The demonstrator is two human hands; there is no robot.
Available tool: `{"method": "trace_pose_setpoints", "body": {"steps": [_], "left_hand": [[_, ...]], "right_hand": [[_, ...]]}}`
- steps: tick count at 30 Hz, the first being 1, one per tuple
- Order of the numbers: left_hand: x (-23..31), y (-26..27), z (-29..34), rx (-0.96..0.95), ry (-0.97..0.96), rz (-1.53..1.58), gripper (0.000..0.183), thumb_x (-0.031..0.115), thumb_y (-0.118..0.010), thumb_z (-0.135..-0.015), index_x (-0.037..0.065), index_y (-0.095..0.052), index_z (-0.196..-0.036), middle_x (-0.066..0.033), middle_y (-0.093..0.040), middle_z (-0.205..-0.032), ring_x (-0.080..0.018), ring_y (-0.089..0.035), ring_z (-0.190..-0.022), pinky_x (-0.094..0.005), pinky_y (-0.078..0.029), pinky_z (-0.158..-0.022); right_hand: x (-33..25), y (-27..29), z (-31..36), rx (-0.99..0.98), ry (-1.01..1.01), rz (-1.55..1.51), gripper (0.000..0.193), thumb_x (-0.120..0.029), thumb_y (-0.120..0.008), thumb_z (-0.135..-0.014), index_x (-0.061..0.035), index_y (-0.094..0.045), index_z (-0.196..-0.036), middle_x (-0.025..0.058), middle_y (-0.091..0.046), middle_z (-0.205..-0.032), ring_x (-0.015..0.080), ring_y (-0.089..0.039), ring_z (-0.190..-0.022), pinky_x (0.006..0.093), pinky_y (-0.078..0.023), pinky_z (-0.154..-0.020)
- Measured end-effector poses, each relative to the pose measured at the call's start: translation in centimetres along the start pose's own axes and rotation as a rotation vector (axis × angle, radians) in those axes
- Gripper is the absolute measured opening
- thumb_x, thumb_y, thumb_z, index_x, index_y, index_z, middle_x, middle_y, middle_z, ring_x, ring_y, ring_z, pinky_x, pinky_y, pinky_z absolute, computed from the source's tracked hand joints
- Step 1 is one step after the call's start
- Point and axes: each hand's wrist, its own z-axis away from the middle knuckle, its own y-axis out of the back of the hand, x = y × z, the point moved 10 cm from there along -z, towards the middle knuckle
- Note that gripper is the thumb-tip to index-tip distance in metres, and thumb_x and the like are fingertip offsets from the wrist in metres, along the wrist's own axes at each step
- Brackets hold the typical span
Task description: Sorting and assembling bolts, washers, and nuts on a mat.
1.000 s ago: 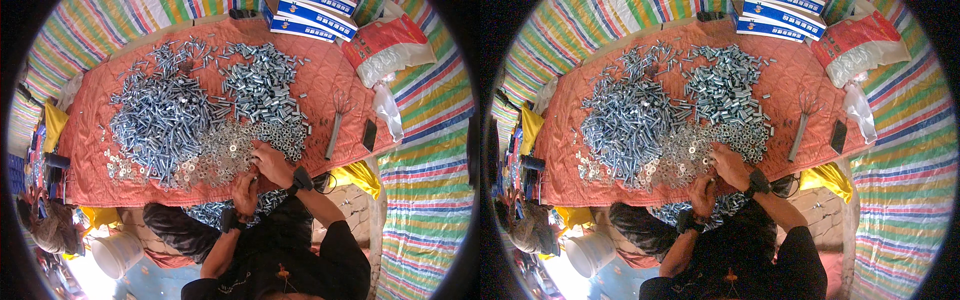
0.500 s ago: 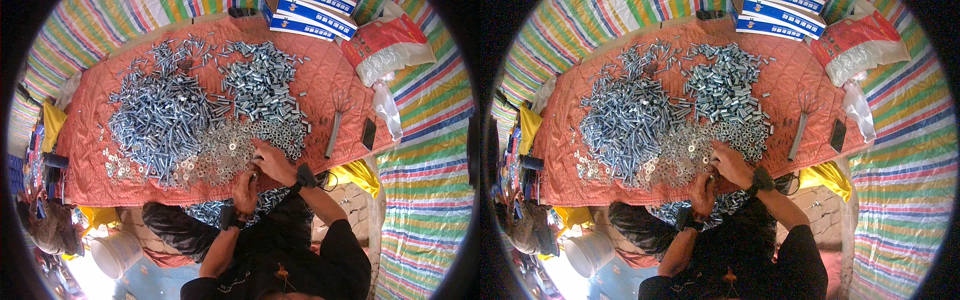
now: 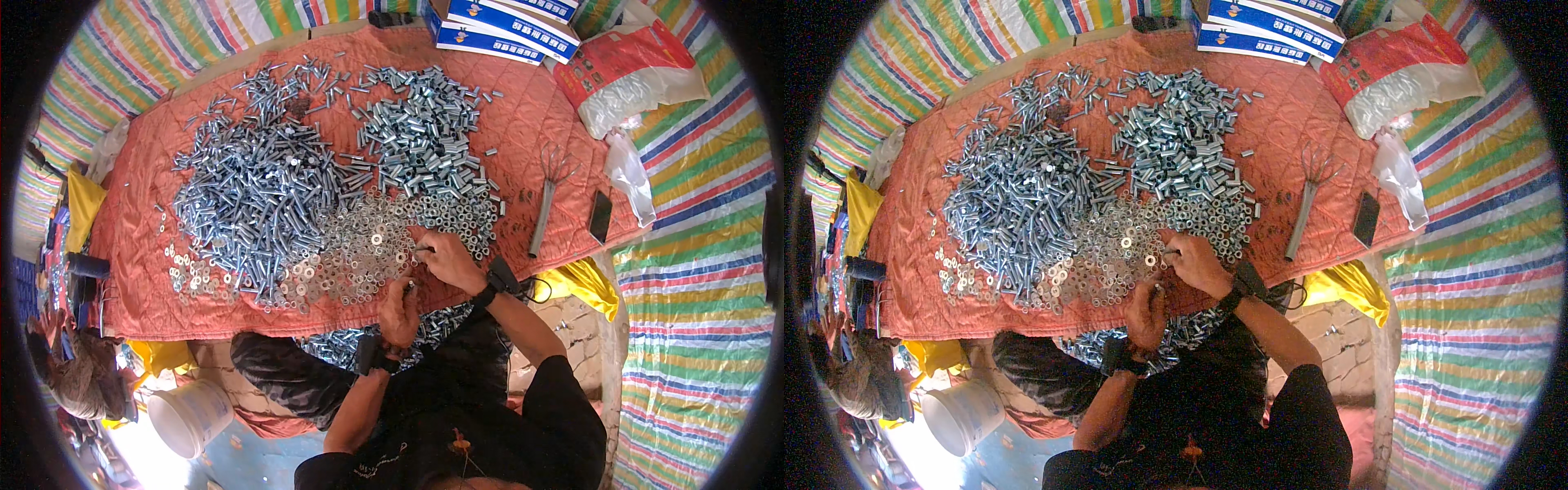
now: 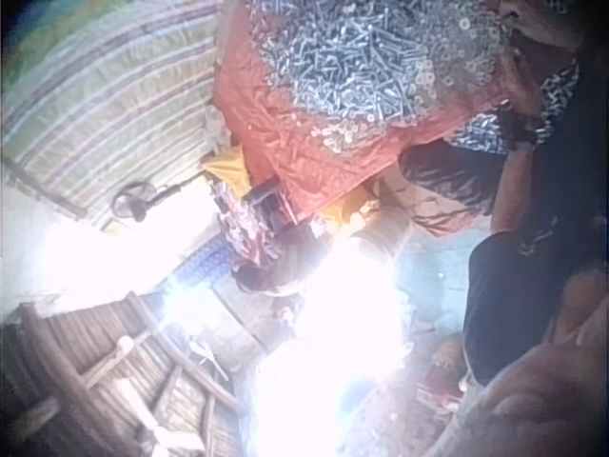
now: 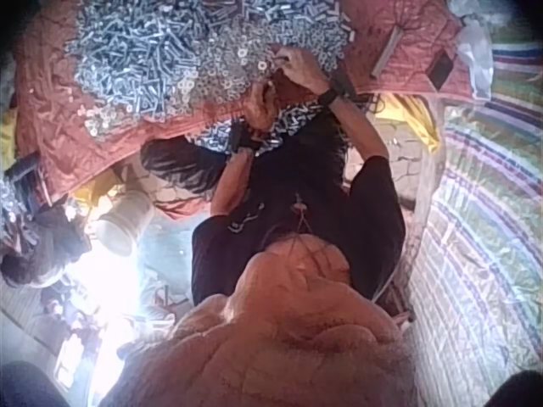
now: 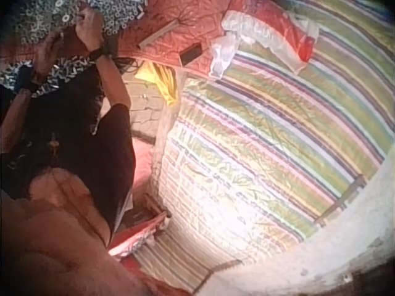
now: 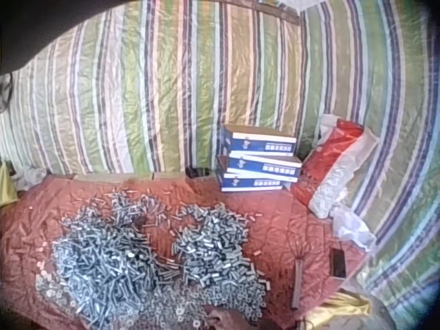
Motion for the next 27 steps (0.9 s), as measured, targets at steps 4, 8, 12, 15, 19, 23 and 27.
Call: {"method": "trace_pose_setpoints", "body": {"steps": [4,8,12,15,19,23,27], "left_hand": [[0.1,0.1,-0.1,0.001,0.003,0.023,0.018,0.004,-0.053,-0.091,0.000,-0.053,-0.109,-0.0208,-0.063,-0.111,-0.0310,-0.066,-0.085,-0.0371,-0.051,-0.071],[-0.3,-0.3,0.0,-0.010,0.012,0.033,0.018,0.005,-0.053,-0.092,0.000,-0.053,-0.109,-0.0210,-0.063,-0.110,-0.0302,-0.065,-0.087,-0.0373,-0.051,-0.072],[-0.7,0.0,0.2,0.014,0.070,0.065,0.014,0.004,-0.054,-0.091,0.000,-0.055,-0.104,-0.0188,-0.064,-0.093,-0.0280,-0.064,-0.086,-0.0372,-0.050,-0.075],[-0.7,-0.1,0.2,-0.003,0.088,0.057,0.014,0.004,-0.055,-0.090,0.000,-0.056,-0.103,-0.0191,-0.064,-0.094,-0.0282,-0.064,-0.086,-0.0373,-0.050,-0.076],[0.2,0.1,0.0,0.057,-0.025,0.056,0.017,0.003,-0.056,-0.089,-0.001,-0.056,-0.105,-0.0187,-0.064,-0.094,-0.0289,-0.064,-0.086,-0.0355,-0.050,-0.078],[-0.1,0.0,0.4,0.039,-0.015,0.032,0.020,0.003,-0.058,-0.088,-0.001,-0.057,-0.107,-0.0154,-0.064,-0.093,-0.0258,-0.063,-0.087,-0.0333,-0.050,-0.079],[-3.7,-1.0,1.5,0.016,0.137,0.148,0.021,0.003,-0.060,-0.087,0.001,-0.058,-0.108,-0.0135,-0.066,-0.089,-0.0238,-0.064,-0.081,-0.0323,-0.050,-0.071]], "right_hand": [[-1.0,-0.6,0.3,-0.048,0.099,0.087,0.011,-0.010,-0.064,-0.077,0.0012,-0.062,-0.078,0.0202,-0.061,-0.074,0.0393,-0.060,-0.071,0.0459,-0.047,-0.064],[-1.0,-1.2,0.6,-0.107,0.096,0.092,0.011,-0.009,-0.062,-0.078,0.0014,-0.059,-0.079,0.0225,-0.057,-0.074,0.0420,-0.058,-0.071,0.0481,-0.045,-0.063],[-2.6,-0.9,0.9,-0.143,0.101,0.114,0.012,-0.010,-0.062,-0.079,0.0016,-0.059,-0.079,0.0228,-0.057,-0.074,0.0420,-0.058,-0.072,0.0482,-0.045,-0.063],[-3.0,-0.9,1.1,-0.145,0.152,0.215,0.014,-0.012,-0.065,-0.079,0.0002,-0.063,-0.086,0.0177,-0.062,-0.076,0.0368,-0.060,-0.073,0.0432,-0.048,-0.065],[-2.2,-1.1,0.9,-0.155,0.130,0.139,0.016,-0.013,-0.066,-0.077,0.0007,-0.065,-0.085,0.0190,-0.063,-0.075,0.0363,-0.061,-0.070,0.0420,-0.049,-0.063],[0.1,0.3,1.6,-0.175,-0.210,-0.215,0.017,-0.013,-0.068,-0.080,0.0029,-0.066,-0.086,0.0130,-0.067,-0.073,0.0207,-0.065,-0.060,0.0325,-0.051,-0.057],[-1.1,-0.9,3.4,-0.322,-0.473,-0.680,0.015,-0.012,-0.068,-0.084,0.0032,-0.066,-0.087,0.0060,-0.067,-0.077,0.0118,-0.063,-0.061,0.0252,-0.051,-0.057]]}}
